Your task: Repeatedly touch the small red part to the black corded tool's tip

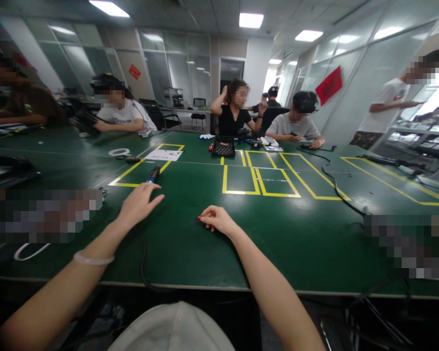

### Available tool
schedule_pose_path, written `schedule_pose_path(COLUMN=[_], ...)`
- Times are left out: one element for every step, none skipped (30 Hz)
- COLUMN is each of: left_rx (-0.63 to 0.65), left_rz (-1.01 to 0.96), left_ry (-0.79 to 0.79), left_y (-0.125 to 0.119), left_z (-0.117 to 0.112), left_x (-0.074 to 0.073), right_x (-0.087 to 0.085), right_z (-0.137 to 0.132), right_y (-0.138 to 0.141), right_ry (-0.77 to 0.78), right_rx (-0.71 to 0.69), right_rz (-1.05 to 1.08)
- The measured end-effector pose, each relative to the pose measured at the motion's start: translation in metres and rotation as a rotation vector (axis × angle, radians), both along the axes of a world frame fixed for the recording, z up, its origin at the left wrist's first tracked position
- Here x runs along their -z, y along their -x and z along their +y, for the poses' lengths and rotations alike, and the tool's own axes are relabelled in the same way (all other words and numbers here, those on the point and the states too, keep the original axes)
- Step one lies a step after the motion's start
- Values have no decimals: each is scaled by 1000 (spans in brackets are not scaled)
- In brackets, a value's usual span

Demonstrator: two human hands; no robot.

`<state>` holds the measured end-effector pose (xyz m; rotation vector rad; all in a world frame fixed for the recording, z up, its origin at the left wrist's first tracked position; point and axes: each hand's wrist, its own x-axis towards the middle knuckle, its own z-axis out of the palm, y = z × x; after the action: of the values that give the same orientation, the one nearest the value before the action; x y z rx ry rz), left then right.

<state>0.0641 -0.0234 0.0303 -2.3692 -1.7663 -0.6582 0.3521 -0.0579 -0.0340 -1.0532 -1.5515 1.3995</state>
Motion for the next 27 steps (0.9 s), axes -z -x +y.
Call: schedule_pose_path(left_rx=[-167, -303, -399, -480, -529, -549, -541, -507, -457, -400, -354, -318, -292, -272, -253, -233, -208, -180, -153, -127, -105, -86, -68, -56, -44, -33, -18], left_rz=[30, 55, 80, 97, 113, 125, 135, 143, 152, 162, 175, 192, 215, 240, 268, 295, 319, 338, 351, 357, 359, 357, 354, 349, 344, 336, 327], left_ry=[-32, -48, -35, 44, 151, 269, 373, 440, 468, 468, 457, 445, 437, 429, 415, 394, 371, 345, 316, 290, 266, 246, 234, 229, 229, 229, 227], left_y=[19, 36, 52, 66, 76, 84, 88, 90, 90, 89, 87, 84, 81, 77, 73, 69, 64, 59, 53, 47, 41, 34, 27, 20, 12, 5, -3], left_z=[5, 9, 12, 14, 16, 18, 20, 22, 24, 27, 30, 34, 37, 39, 41, 42, 42, 41, 40, 37, 34, 30, 25, 20, 15, 10, 4], left_x=[-2, -3, -2, -1, 1, 3, 6, 10, 13, 16, 18, 20, 22, 24, 25, 26, 27, 28, 30, 30, 31, 32, 32, 33, 33, 34, 34], right_x=[0, -1, -1, -1, -1, 0, 0, 1, 2, 3, 4, 5, 5, 6, 6, 7, 7, 7, 8, 8, 8, 8, 8, 8, 8, 8, 7], right_z=[0, 0, -1, -1, -1, -1, -1, -1, 0, 0, 1, 1, 2, 2, 3, 3, 3, 3, 3, 4, 4, 4, 5, 5, 5, 6, 6], right_y=[0, 0, 0, 1, 1, 1, 1, 2, 2, 3, 3, 4, 4, 5, 5, 5, 6, 6, 6, 7, 7, 7, 6, 6, 5, 5, 4], right_ry=[-2, -3, -5, -8, -11, -13, -15, -16, -17, -19, -21, -24, -28, -31, -34, -36, -38, -39, -41, -43, -48, -56, -67, -81, -99, -121, -147], right_rx=[2, 2, 0, -3, -4, -4, -3, -1, 2, 4, 4, 6, 8, 11, 12, 11, 9, 8, 6, 6, 9, 16, 24, 31, 40, 48, 55], right_rz=[-5, -9, -12, -12, -12, -10, -8, -8, -9, -11, -13, -16, -19, -21, -22, -22, -23, -24, -26, -28, -32, -37, -46, -58, -73, -93, -114])
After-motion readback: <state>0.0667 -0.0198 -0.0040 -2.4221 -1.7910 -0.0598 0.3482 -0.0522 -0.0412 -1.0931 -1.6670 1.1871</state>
